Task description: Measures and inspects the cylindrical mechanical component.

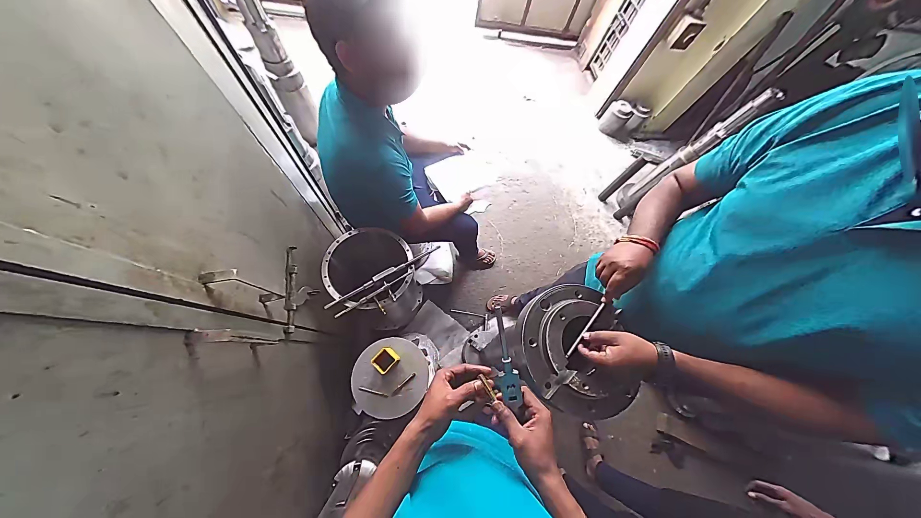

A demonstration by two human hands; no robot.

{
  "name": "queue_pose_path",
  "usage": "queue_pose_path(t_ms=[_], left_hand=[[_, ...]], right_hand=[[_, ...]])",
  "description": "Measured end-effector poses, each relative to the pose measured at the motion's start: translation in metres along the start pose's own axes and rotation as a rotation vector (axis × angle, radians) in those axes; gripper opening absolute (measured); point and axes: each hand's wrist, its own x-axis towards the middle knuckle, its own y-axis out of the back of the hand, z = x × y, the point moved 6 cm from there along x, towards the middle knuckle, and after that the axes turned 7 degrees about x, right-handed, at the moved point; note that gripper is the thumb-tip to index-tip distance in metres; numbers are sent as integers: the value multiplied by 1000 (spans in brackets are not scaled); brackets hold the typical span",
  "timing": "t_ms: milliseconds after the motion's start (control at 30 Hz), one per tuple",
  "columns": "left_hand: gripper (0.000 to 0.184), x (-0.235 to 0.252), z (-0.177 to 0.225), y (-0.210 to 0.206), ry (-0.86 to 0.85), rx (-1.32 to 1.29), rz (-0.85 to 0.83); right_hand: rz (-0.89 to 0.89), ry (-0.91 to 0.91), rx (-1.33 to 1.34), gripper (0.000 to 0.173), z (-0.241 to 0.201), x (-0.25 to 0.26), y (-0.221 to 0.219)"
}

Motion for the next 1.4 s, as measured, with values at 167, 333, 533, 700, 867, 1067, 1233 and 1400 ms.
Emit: queue_pose_path(t_ms=[167,333,533,700,867,1067,1233,1400], left_hand=[[28,-2,-2,2,-19,4,19],[22,-2,-6,3,-7,-2,91],[25,0,-4,12,65,-83,272],[25,1,-1,10,110,155,41],[22,-2,-4,1,142,118,154],[13,-3,-13,7,186,44,272],[26,-3,-15,16,183,-58,393],[49,1,2,38,52,279,405]], right_hand=[[-33,-74,188,18,2,1,-2],[-72,-79,141,21,3,2,-5],[-111,-60,57,20,8,-1,-4],[-50,16,-209,22,12,0,6],[4,136,-506,27,0,1,6],[-88,212,-554,24,0,1,-2],[-163,202,-511,23,2,0,-5],[-145,209,-502,24,0,0,0]])
